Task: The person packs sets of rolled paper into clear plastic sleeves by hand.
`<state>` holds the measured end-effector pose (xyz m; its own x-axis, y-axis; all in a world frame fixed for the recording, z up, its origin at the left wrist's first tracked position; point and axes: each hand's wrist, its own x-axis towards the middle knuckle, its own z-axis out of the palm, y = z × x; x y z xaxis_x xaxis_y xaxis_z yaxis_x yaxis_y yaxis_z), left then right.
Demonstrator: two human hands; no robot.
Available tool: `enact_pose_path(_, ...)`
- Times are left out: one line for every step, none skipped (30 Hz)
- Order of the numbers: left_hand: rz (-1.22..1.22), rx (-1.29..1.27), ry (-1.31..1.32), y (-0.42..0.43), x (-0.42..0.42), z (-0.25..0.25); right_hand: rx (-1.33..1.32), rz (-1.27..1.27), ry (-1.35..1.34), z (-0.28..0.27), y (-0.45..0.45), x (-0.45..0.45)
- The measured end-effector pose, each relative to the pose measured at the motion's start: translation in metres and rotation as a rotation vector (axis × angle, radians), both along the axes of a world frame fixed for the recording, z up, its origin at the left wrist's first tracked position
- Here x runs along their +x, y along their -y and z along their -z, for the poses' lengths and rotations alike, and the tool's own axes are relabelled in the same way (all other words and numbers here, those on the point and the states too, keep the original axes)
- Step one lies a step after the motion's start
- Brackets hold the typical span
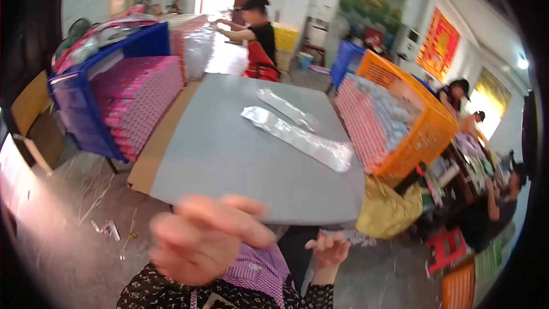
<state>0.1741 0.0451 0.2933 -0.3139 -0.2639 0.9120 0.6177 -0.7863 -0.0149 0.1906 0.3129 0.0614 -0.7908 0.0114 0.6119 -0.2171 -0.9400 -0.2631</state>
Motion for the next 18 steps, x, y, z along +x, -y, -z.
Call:
enact_pose_path(0.007,-0.066,-0.010,-0.005,-0.002,0.008,0.103,-0.024,0.029,0.009,0.007,-0.008)
enact_pose_path(0.000,-0.097,-0.010,-0.007,-0.001,0.012,0.206,-0.041,0.060,0.013,0.014,-0.014)
enact_pose_path(-0.008,-0.129,-0.010,-0.009,0.000,0.016,0.243,-0.046,0.078,0.014,0.022,-0.020)
enact_pose_path(0.018,-0.189,-0.007,-0.008,0.000,0.015,0.207,-0.110,0.136,0.023,0.031,-0.022)
enact_pose_path(0.045,-0.251,0.001,-0.008,0.001,0.015,0.167,-0.172,0.197,0.031,0.040,-0.023)
enact_pose_path(0.024,-0.246,0.017,-0.008,0.000,0.015,0.173,-0.195,0.209,0.048,0.042,-0.026)
enact_pose_path(0.023,-0.279,-0.038,-0.005,-0.003,0.013,0.198,-0.153,0.320,0.067,0.044,-0.029)
enact_pose_path(0.020,-0.315,-0.087,-0.003,-0.004,0.011,0.224,-0.113,0.433,0.078,0.047,-0.028)
enact_pose_path(0.012,-0.291,-0.089,-0.005,-0.005,0.010,0.319,-0.127,0.420,0.070,0.056,-0.030)
enact_pose_path(0.005,-0.267,-0.091,-0.008,-0.006,0.009,0.321,-0.166,0.442,0.062,0.066,-0.027)
enact_pose_path(0.081,-0.149,-0.147,-0.010,-0.009,0.003,0.404,-0.109,0.605,0.044,0.079,-0.020)
enact_pose_path(0.083,-0.112,-0.171,-0.009,-0.010,0.003,0.492,-0.047,0.767,0.025,0.092,-0.014)
enact_pose_path(0.086,-0.075,-0.194,-0.009,-0.012,0.003,0.523,-0.064,0.833,0.009,0.105,-0.014)
enact_pose_path(0.088,-0.039,-0.219,-0.008,-0.014,0.003,0.530,-0.087,0.861,0.006,0.112,-0.018)
enact_pose_path(0.051,-0.041,-0.146,-0.008,-0.009,0.002,0.649,-0.146,0.832,0.007,0.117,-0.021)
enact_pose_path(0.021,-0.046,-0.073,-0.008,-0.002,0.002,0.641,-0.271,0.844,0.006,0.119,-0.024)
enact_pose_path(0.007,-0.049,-0.030,-0.008,0.005,0.001,0.639,-0.395,0.857,0.005,0.121,-0.027)
enact_pose_path(-0.006,-0.053,0.013,-0.009,0.012,0.000,0.633,-0.403,0.875,0.008,0.122,-0.020)
